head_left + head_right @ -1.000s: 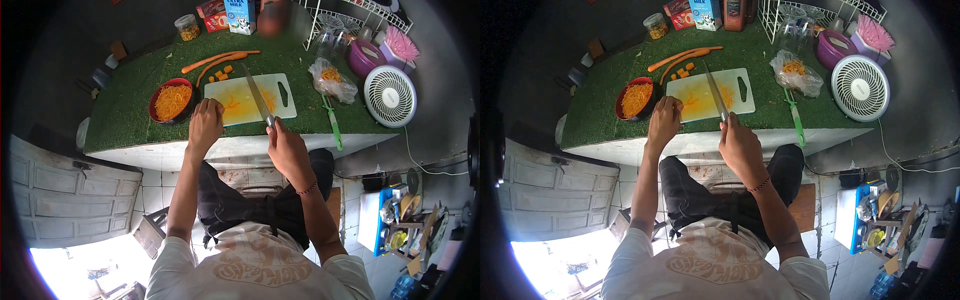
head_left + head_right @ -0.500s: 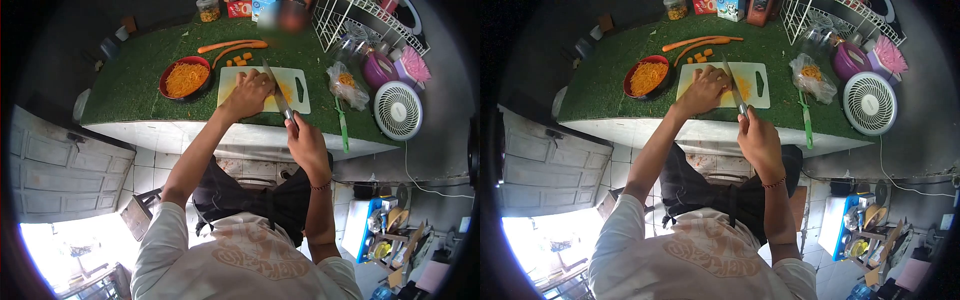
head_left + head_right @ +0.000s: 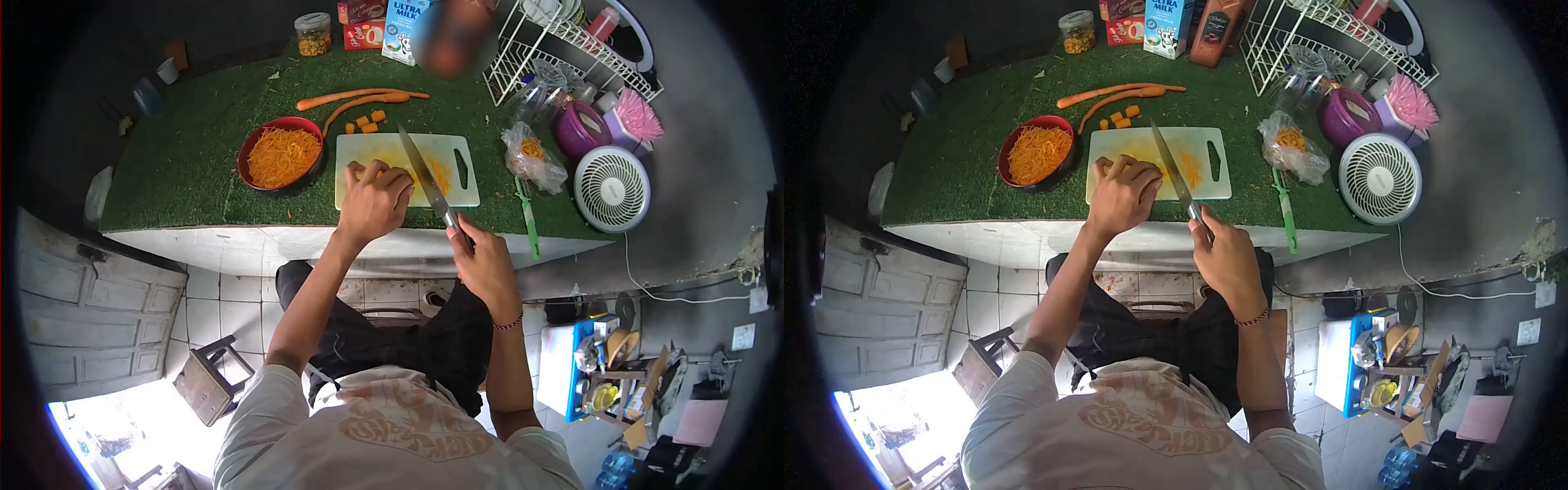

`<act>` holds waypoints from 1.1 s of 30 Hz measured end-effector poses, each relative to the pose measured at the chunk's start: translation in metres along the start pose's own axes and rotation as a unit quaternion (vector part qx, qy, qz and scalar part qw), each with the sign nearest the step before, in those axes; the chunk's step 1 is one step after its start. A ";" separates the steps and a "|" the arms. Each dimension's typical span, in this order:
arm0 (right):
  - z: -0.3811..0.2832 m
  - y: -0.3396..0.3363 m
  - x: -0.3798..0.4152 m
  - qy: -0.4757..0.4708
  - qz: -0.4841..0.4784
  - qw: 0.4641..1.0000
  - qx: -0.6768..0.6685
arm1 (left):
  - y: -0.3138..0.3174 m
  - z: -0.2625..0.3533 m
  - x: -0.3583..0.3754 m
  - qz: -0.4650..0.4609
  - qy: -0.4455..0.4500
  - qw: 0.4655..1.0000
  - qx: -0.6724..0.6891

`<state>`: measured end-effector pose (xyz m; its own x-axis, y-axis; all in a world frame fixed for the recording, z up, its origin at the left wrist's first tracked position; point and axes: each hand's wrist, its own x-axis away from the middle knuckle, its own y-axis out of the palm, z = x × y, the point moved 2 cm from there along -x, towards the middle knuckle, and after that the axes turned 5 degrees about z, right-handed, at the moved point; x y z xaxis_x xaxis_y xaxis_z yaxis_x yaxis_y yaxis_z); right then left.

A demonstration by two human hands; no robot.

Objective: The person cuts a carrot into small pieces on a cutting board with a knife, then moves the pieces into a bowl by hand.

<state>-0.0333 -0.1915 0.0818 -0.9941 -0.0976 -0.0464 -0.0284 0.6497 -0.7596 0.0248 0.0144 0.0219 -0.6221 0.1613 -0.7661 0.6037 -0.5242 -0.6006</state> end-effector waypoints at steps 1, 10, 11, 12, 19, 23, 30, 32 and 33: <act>-0.002 0.000 0.002 0.007 0.001 1.000 -0.001 | 0.001 -0.001 0.001 -0.002 0.003 1.000 -0.003; -0.004 0.002 0.014 0.020 0.016 0.999 -0.024 | 0.000 0.000 0.003 -0.011 0.010 1.000 -0.020; 0.000 0.004 0.013 0.020 0.015 0.999 -0.028 | 0.001 0.000 0.003 -0.010 0.015 1.000 -0.023; 0.002 0.005 0.012 0.020 0.015 0.999 -0.033 | 0.001 -0.001 0.002 -0.009 0.015 1.000 -0.022; -0.008 0.010 0.009 0.002 0.043 0.999 -0.017 | 0.000 0.000 0.002 -0.016 0.010 1.000 -0.018; -0.006 0.020 0.009 -0.023 0.062 0.998 -0.011 | 0.000 -0.001 0.002 -0.008 0.003 1.000 -0.014; 0.004 0.021 0.006 -0.086 0.078 0.993 0.011 | 0.000 0.000 0.002 -0.016 -0.004 1.000 -0.009; 0.004 0.024 0.005 -0.073 0.069 0.995 0.004 | 0.001 0.000 0.002 -0.011 -0.003 1.000 -0.013; 0.003 0.024 0.005 -0.066 0.066 0.996 0.001 | 0.001 0.000 0.002 -0.007 -0.001 1.000 -0.014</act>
<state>-0.0384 -0.1788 0.0611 -0.9667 -0.1092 -0.2315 0.1028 0.6627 -0.7418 0.0245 0.0141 0.0201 -0.6314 0.1670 -0.7572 0.6091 -0.4975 -0.6176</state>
